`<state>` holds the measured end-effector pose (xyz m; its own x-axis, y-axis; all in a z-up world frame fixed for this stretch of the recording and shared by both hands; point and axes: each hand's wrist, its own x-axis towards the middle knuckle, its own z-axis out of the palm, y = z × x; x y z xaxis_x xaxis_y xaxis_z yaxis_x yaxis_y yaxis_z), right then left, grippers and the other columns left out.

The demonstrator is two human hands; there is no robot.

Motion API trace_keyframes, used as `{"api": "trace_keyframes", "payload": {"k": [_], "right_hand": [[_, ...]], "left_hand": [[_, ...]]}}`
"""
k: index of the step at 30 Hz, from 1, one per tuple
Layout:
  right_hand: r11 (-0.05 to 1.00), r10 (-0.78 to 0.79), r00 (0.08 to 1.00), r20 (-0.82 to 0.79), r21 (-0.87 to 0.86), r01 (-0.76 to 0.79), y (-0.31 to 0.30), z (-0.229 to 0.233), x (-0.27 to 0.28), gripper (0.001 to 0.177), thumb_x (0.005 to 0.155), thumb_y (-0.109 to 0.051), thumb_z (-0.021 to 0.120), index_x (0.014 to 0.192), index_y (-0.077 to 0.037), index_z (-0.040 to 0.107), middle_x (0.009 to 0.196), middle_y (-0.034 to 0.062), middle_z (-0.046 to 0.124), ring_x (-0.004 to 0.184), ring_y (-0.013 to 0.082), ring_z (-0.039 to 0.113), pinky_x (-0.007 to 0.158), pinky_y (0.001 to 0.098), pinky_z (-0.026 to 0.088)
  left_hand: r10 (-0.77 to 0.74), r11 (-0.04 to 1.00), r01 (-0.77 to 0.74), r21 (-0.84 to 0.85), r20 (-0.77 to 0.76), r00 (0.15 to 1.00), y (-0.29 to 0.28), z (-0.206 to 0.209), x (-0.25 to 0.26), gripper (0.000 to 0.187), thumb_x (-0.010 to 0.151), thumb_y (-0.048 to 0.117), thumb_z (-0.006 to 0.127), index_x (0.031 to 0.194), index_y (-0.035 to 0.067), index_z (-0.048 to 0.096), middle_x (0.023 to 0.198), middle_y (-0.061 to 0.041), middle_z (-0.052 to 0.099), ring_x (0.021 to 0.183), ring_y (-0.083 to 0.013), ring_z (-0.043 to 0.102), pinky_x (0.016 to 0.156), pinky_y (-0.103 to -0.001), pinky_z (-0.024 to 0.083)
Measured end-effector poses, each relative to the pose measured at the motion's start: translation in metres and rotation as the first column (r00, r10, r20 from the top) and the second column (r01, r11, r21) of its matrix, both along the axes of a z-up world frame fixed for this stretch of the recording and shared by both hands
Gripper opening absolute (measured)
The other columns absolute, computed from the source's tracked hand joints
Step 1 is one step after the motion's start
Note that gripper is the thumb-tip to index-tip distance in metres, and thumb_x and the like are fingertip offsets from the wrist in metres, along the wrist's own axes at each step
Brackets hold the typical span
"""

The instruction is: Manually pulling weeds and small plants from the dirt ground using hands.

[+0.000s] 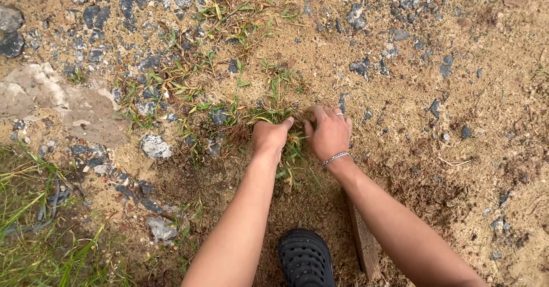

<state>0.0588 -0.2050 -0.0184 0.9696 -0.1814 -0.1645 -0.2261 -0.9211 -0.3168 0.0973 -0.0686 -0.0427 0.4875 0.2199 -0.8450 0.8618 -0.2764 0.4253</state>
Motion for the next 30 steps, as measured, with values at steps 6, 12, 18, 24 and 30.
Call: {"api": "trace_keyframes", "payload": {"k": [6,12,18,24,30], "right_hand": [[0.984,-0.096,0.99,-0.101,0.144,0.11,-0.018,-0.029,0.009,0.01,0.088,-0.023,0.075,0.096,-0.017,0.077,0.086,0.0045,0.075,0.074,0.0245,0.072,0.075,0.0407,0.056],[0.883,-0.109,0.96,-0.257,0.419,0.213,-0.023,-0.046,0.01,0.013,0.087,-0.018,0.071,0.09,-0.005,0.073,0.078,0.0087,0.075,0.07,0.0177,0.071,0.072,0.0356,0.058],[0.811,-0.198,0.878,-0.436,0.43,0.396,-0.007,-0.025,0.016,0.01,0.094,-0.017,0.071,0.092,-0.007,0.071,0.081,0.0049,0.072,0.071,0.0135,0.066,0.069,0.034,0.057],[0.597,-0.201,0.849,-0.489,0.626,0.502,0.001,-0.032,0.001,0.008,0.093,-0.001,0.067,0.093,-0.007,0.071,0.082,0.0017,0.071,0.068,0.0072,0.061,0.067,0.0257,0.055],[0.426,-0.174,0.825,-0.537,0.715,0.555,-0.004,-0.022,-0.009,0.012,0.093,0.0,0.064,0.095,-0.008,0.072,0.076,0.0021,0.068,0.058,0.0092,0.054,0.053,0.0268,0.043]], "left_hand": [[-0.357,0.896,0.375,0.236,-0.116,0.927,-0.014,0.04,0.014,0.04,0.082,0.042,0.085,0.084,0.004,0.071,0.083,-0.01,0.071,0.073,-0.0234,0.069,0.068,-0.043,0.056],[-0.19,0.979,0.194,0.053,-0.084,0.978,-0.005,0.004,0.002,0.027,0.09,0.03,0.08,0.086,0.005,0.071,0.071,-0.002,0.061,0.065,-0.0192,0.054,0.062,-0.042,0.043],[-0.053,0.999,0.051,-0.015,-0.177,0.983,-0.006,0.012,0.011,0.031,0.09,0.027,0.078,0.102,0.0,0.068,0.1,-0.013,0.067,0.086,-0.0233,0.068,0.08,-0.044,0.058],[-0.028,0.995,0.016,-0.101,-0.115,0.993,-0.004,0.016,0.015,0.068,0.094,0.05,0.082,0.127,-0.003,0.056,0.132,-0.022,0.055,0.118,-0.0279,0.058,0.107,-0.053,0.04],[-0.267,0.963,0.27,-0.002,-0.162,0.95,-0.005,0.044,0.024,0.026,0.095,0.028,0.07,0.1,0.003,0.067,0.099,-0.013,0.07,0.089,-0.0222,0.069,0.085,-0.043,0.056]]}}
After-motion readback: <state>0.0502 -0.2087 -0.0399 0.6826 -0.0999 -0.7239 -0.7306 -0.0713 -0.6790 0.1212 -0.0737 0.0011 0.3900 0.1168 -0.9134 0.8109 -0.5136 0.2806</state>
